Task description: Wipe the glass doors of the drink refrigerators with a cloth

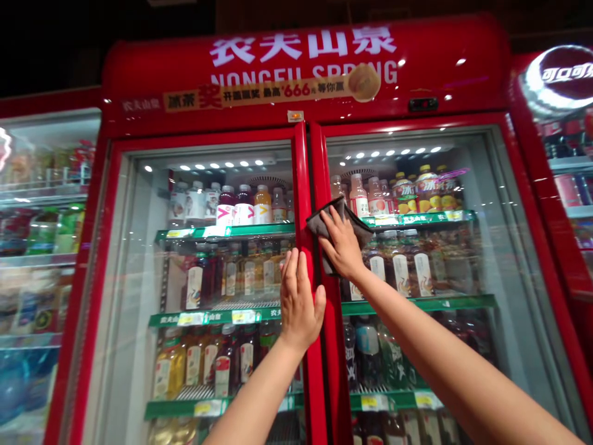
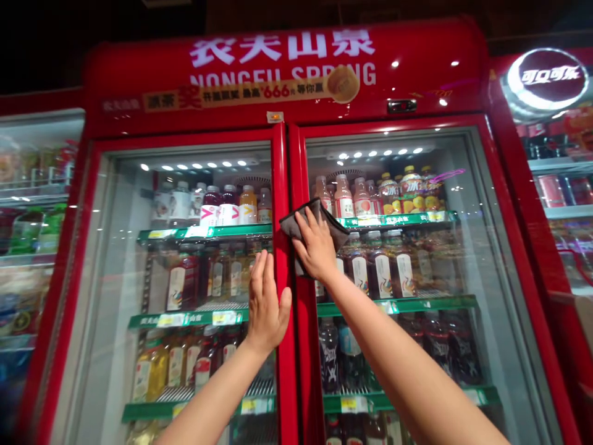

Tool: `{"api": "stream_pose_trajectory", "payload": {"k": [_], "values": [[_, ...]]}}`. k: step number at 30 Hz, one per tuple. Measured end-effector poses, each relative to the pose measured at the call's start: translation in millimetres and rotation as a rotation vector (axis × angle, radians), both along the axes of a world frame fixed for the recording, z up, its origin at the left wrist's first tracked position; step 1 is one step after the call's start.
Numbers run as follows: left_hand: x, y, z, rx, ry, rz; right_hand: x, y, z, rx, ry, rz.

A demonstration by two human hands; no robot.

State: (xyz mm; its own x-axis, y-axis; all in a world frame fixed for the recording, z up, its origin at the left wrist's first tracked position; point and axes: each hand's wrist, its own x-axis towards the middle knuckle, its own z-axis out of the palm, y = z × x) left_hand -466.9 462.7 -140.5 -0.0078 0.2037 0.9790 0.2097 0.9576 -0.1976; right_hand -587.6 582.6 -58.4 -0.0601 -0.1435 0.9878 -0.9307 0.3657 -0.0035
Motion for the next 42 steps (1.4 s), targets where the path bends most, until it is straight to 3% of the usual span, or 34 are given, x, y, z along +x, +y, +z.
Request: {"api": "stream_pose_trajectory", "payload": {"k": [3,5,9,12,15,17,21,23,25,29,31,33,34,37,39,40,41,42], "values": [[-10,22,6.2,-0.065,-0.026,-0.066,7,0,-40.3,0.007,-0.107,0.158],[-26,38,11.5,-0.104,-0.077,-0.046,12,6,-55.7,-0.026,-0.171,0.334],[-56,57,34.7,0.003,-0.131,0.18,13,37,-47.1,-0.181,-0.299,0.644],[-65,56,58.1,-0.03,-0.136,0.297,7,73,-35.9,-0.329,-0.383,0.731],[-63,50,60.9,-0.104,-0.143,0.347,-1,111,-44.3,-0.503,-0.409,0.637],[-60,46,41.4,-0.118,-0.143,0.385,-7,137,-59.7,-0.538,-0.378,0.497],[-55,46,-15.8,-0.123,-0.117,0.473,-26,190,-90.7,-0.338,-0.166,0.131],[-54,49,-21.0,-0.102,-0.123,0.496,-41,215,-96.8,-0.209,-0.017,-0.018],[-56,55,0.8,-0.069,-0.141,0.501,-57,235,-96.3,-0.122,0.106,-0.127],[-64,67,77.5,-0.027,-0.154,0.499,-87,260,-95.8,0.015,0.222,-0.247],[-67,69,92.1,-0.016,-0.152,0.513,-98,266,-104.0,0.08,0.247,-0.265],[-66,69,73.7,-0.004,-0.147,0.555,-105,267,-116.7,0.117,0.274,-0.279],[-63,68,52.8,0.0,-0.143,0.585,-108,267,-123.3,0.123,0.285,-0.289],[-54,62,-30.6,-0.017,-0.126,0.679,-111,264,-137.8,0.107,0.302,-0.316],[-50,58,-71.9,-0.094,-0.116,0.726,-112,263,-141.5,0.095,0.306,-0.319],[-49,57,-79.8,-0.168,-0.129,0.736,-113,263,-142.0,0.09,0.307,-0.315],[-49,57,-77.7,-0.221,-0.144,0.74,-113,263,-142.0,0.086,0.308,-0.31],[-51,57,-66.2,-0.253,-0.159,0.738,-113,263,-141.8,0.084,0.306,-0.305]]}}
